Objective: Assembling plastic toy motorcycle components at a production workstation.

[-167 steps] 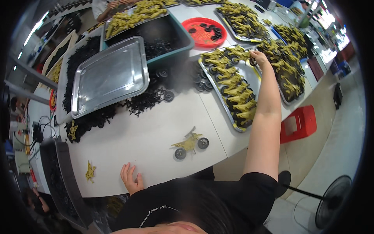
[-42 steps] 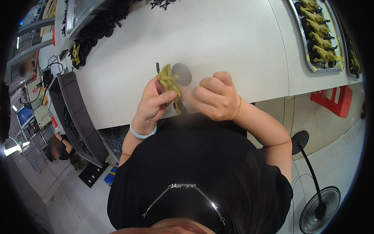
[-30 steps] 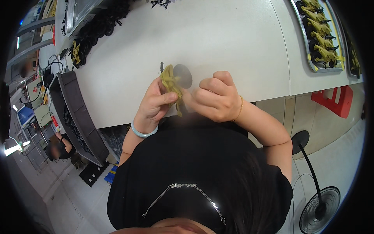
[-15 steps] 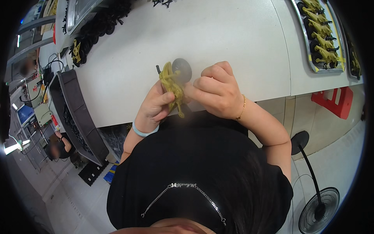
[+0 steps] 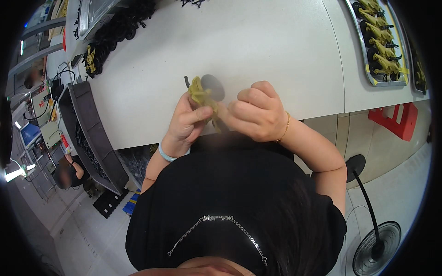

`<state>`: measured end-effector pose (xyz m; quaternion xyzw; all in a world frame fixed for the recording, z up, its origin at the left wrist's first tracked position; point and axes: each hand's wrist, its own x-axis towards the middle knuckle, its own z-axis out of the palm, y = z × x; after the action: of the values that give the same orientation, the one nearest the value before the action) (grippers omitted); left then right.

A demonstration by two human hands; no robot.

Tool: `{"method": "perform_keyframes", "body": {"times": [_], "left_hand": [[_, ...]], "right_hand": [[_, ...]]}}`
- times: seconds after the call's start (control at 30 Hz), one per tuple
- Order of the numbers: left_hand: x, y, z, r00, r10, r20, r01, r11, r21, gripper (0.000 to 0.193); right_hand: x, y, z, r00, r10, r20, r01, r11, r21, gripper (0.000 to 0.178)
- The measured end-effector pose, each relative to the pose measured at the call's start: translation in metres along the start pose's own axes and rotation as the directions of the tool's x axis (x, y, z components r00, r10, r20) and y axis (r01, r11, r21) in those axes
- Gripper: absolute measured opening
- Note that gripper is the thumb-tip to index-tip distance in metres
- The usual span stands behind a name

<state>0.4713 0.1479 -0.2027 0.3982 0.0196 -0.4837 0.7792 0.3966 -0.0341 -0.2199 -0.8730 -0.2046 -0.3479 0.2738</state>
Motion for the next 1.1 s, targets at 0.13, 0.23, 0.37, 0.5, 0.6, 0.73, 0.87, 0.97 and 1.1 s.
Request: {"method": "perform_keyframes", "body": {"times": [0.13,0.23,0.37,0.5,0.6,0.73,0.87,0.97,1.1], "left_hand": [[0.001,0.014,0.008,0.995,0.007,-0.096,0.034,0.909,0.416,0.030],[0.002,0.012,0.012,0.997,0.028,-0.077,0.033,0.727,0.685,0.035],[0.003,0.027,0.036,0.992,0.031,-0.121,0.116,0.130,0.985,0.036],[-0.008,0.028,0.018,0.932,0.353,0.077,-0.225,0.401,0.888,0.033],[-0.013,0.021,0.011,0.896,0.412,0.163,-0.348,0.428,0.834,0.034],[-0.020,0.015,0.016,0.849,0.480,0.219,-0.394,0.300,0.869,0.030],[-0.013,0.018,0.014,0.829,0.506,0.240,-0.436,0.314,0.844,0.029],[-0.011,0.024,0.020,0.843,0.491,0.218,-0.400,0.304,0.864,0.025],[-0.013,0.022,0.014,0.861,0.460,0.219,-0.331,0.179,0.926,0.025]], "right_hand": [[-0.007,-0.002,-0.010,0.992,0.091,-0.089,-0.080,0.989,0.121,0.028],[0.018,-0.002,-0.016,0.883,0.468,-0.038,-0.434,0.844,0.315,0.030],[0.027,0.005,-0.012,0.776,0.486,0.403,-0.630,0.624,0.462,0.022],[0.018,0.012,-0.024,0.806,0.561,0.188,-0.544,0.578,0.608,0.016],[0.008,0.015,-0.028,0.831,0.540,0.136,-0.488,0.589,0.644,0.019],[0.004,0.016,-0.026,0.850,0.517,0.101,-0.435,0.581,0.687,0.021],[0.010,0.018,-0.027,0.844,0.521,0.124,-0.462,0.591,0.661,0.020],[0.021,0.023,-0.036,0.821,0.550,0.154,-0.518,0.604,0.605,0.021],[0.015,0.026,-0.044,0.776,0.534,0.335,-0.623,0.566,0.541,0.025]]}}
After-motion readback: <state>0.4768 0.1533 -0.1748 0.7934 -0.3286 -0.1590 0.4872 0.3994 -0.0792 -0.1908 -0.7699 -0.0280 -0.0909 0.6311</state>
